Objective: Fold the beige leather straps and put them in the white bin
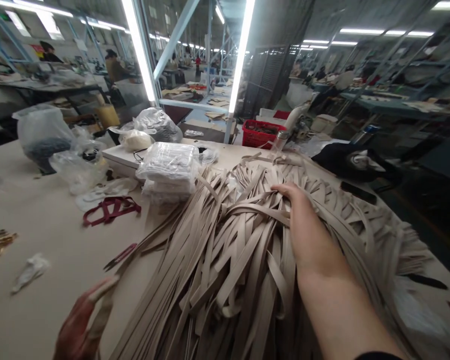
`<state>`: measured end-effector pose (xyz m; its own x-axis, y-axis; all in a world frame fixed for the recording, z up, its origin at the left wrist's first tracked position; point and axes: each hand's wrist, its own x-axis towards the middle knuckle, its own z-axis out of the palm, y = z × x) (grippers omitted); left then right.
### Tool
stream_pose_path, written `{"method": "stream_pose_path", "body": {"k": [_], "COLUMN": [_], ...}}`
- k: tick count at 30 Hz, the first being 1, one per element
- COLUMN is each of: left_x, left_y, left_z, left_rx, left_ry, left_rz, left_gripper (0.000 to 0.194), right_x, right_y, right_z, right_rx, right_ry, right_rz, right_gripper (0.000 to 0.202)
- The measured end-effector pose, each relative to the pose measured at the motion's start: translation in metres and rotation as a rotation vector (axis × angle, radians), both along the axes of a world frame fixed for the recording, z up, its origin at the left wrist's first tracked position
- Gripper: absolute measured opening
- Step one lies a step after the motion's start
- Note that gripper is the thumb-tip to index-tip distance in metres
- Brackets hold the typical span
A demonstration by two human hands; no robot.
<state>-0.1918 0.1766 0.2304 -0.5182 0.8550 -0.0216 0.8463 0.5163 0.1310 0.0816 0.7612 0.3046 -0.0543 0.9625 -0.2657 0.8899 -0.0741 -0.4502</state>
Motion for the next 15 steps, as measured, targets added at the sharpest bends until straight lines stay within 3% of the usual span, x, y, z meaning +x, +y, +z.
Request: {"method": "stream_pose_path", "body": {"k": [1,3,4,7,9,12,15], "left_x": [-0.002,0.001,0.006,0.023,0.033,0.044,0.053], "left_y": [0.035,0.121,0.169,0.308,0.380,0.448,0.488], "left_z": [0.009,0.029,0.039,0.054,0.048,0.026,0.005], "left_rx": [0.087,0.433,0.482,0.322,0.159,0.068,-0.002], "left_ry": [-0.027,-0.231,-0.310,-0.355,-0.290,-0.275,-0.273], "left_rz": [-0.041,-0.210,-0.320,-0.498,-0.502,-0.558,-0.625], "left_gripper": [0.068,0.058,0.052,0.041,0.041,0.034,0.034], "right_x": [0.001,0.003,0.004,0.008,0.011,0.017,0.022], "right_y": [0.000,-0.001,-0.001,0.000,0.002,0.007,0.010], "right_z": [-0.001,-0.002,-0.004,-0.010,-0.016,-0.024,-0.030], "right_rx": [0.019,0.046,0.055,0.076,0.092,0.118,0.138], "right_ry": [0.005,0.020,0.028,0.064,0.097,0.141,0.175], "right_rz": [-0.003,-0.008,-0.011,-0.022,-0.030,-0.044,-0.052], "right_gripper": [0.035,0.037,0.037,0.037,0.037,0.040,0.046]}}
